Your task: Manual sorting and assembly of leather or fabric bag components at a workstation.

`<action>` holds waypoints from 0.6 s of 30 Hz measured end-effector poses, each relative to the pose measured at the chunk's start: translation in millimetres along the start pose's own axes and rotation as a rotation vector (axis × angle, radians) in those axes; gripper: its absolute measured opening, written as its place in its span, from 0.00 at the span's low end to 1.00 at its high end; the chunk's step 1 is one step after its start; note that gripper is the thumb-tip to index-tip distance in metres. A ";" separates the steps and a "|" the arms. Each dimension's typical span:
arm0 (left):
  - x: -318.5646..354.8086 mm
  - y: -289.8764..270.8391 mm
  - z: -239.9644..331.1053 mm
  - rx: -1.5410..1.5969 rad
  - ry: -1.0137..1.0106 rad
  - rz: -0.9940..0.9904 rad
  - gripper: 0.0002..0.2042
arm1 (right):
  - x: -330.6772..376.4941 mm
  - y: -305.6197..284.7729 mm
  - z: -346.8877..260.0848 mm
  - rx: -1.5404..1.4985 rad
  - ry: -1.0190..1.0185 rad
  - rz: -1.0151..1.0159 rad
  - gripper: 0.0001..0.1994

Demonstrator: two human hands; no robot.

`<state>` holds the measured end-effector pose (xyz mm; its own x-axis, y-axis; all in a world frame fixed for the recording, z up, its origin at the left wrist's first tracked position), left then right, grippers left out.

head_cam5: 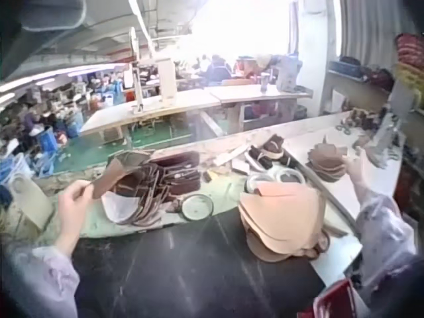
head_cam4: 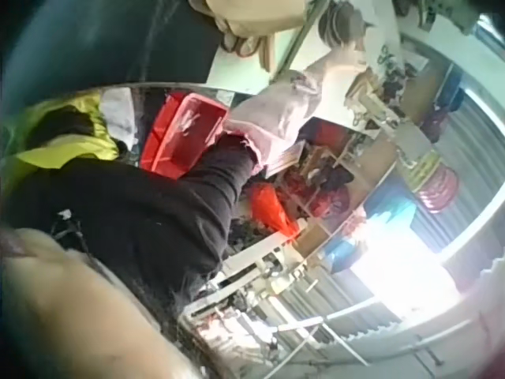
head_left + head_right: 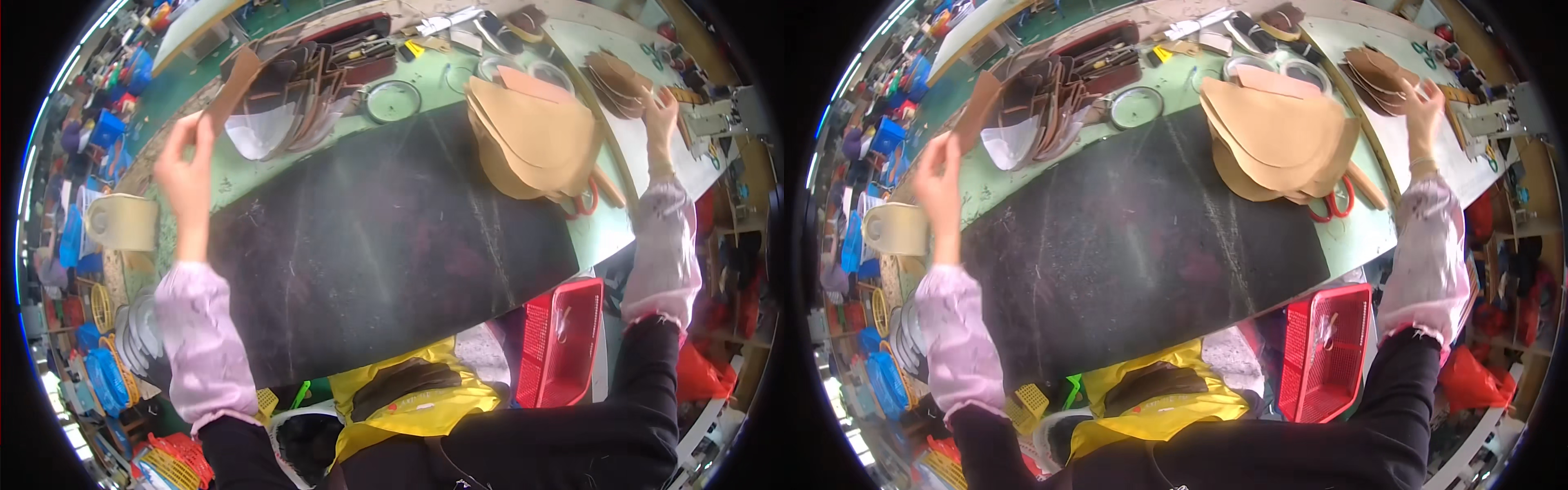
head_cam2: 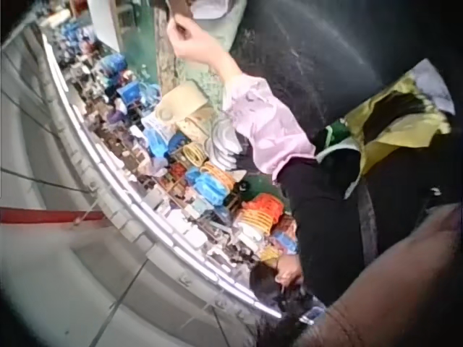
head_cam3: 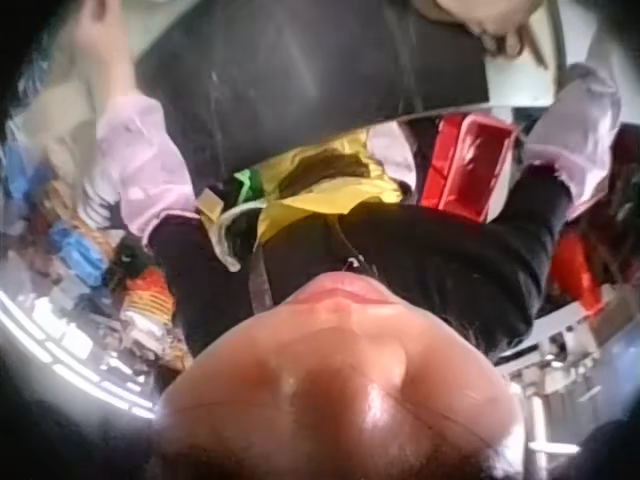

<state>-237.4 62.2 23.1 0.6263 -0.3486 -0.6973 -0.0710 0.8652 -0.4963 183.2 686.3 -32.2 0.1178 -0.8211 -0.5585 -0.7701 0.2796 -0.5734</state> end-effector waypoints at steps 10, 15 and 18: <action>182.8 -7.7 119.2 -0.112 0.219 -1.028 0.39 | 217.7 -26.4 -215.7 -0.073 -0.842 -0.489 0.17; 212.2 -5.5 138.3 0.003 0.137 -0.904 0.41 | 133.4 -3.3 -160.5 -0.294 -0.431 -0.399 0.12; 199.1 -9.4 150.0 0.229 0.048 -0.831 0.41 | 108.0 -43.5 -207.8 -0.465 -0.302 -0.133 0.14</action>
<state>4.5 38.7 -33.4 0.3721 -0.9111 -0.1773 0.5572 0.3720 -0.7424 99.1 482.0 57.0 0.3542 -0.6362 -0.6855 -0.9233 -0.1215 -0.3644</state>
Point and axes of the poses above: each hand's wrist, its own x-axis away from the middle knuckle, its own y-axis out of the palm, z = x × y, the point moved 3 cm from there along -x, towards the middle knuckle, and after that the axes turned 3 degrees about z, right-handed, at the moved point
